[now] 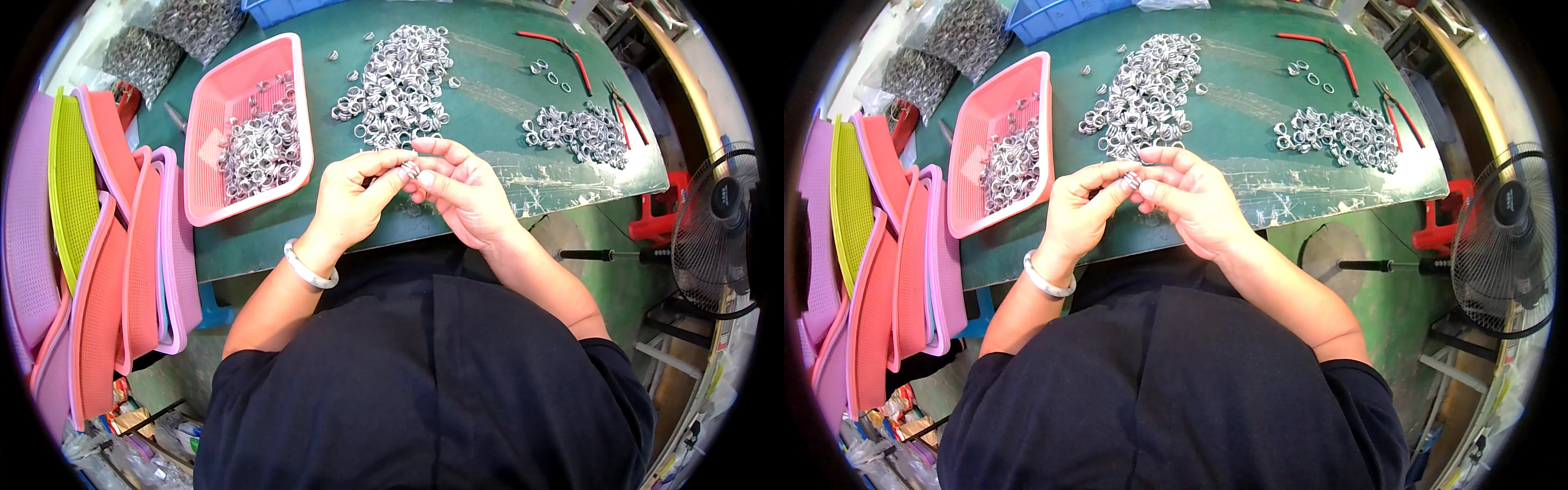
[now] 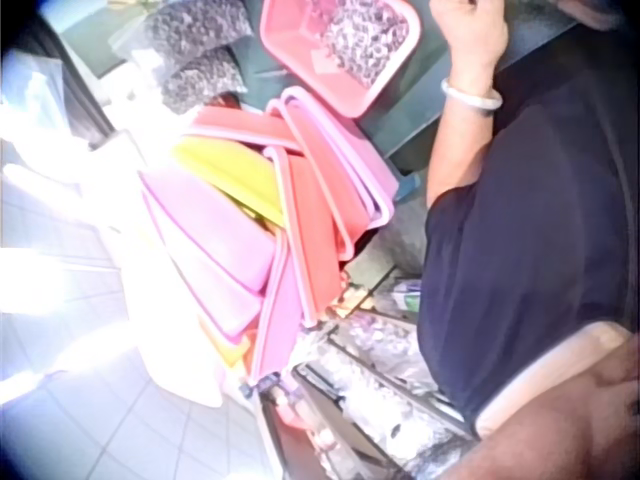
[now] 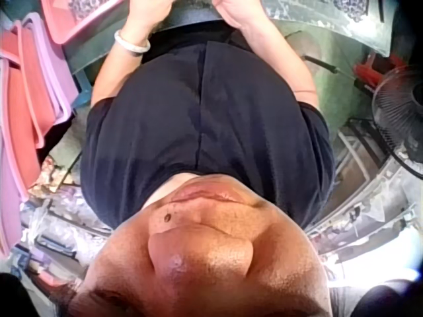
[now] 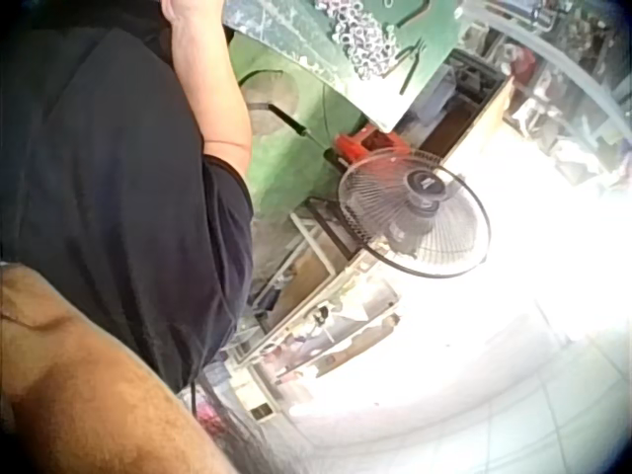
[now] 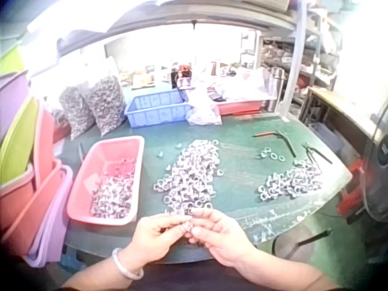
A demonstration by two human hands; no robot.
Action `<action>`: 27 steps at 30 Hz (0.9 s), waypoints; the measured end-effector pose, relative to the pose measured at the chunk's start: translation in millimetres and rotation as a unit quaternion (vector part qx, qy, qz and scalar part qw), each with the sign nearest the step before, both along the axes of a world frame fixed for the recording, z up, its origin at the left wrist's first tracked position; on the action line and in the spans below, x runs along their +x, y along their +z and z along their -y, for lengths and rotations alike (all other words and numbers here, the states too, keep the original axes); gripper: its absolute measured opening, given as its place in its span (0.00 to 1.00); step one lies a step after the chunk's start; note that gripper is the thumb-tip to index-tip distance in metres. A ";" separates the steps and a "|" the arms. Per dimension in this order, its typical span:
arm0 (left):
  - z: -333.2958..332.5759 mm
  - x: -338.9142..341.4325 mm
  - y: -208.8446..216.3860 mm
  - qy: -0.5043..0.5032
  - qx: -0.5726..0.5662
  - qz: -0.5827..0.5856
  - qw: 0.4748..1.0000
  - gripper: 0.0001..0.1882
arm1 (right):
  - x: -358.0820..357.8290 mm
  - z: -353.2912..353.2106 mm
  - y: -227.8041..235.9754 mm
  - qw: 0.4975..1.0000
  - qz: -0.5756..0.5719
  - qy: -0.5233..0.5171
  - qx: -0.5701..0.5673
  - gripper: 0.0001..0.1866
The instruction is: The person joins small metal rings together by hand and with pliers, then places the assembled components into a bin.
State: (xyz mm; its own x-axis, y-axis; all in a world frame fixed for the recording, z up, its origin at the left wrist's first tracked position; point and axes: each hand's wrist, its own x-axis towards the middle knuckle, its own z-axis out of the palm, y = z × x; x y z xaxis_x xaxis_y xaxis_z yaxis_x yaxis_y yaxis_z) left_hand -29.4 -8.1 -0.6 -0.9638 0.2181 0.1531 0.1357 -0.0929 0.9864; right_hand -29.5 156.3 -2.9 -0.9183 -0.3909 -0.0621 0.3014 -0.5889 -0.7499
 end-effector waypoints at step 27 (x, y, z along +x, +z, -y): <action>11.1 1.0 5.6 -0.009 -0.122 -0.079 0.989 0.11 | 6.8 7.5 -1.6 0.992 -0.089 -0.022 0.082 0.23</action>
State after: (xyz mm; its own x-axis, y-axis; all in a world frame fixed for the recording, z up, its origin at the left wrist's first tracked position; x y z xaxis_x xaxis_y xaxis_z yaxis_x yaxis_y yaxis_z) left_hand -28.4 -19.2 5.0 -0.9273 0.2849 0.2430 0.2913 0.1410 0.9462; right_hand -22.7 148.8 -4.5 -0.9365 -0.3480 0.0438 0.1316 -0.4645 -0.8758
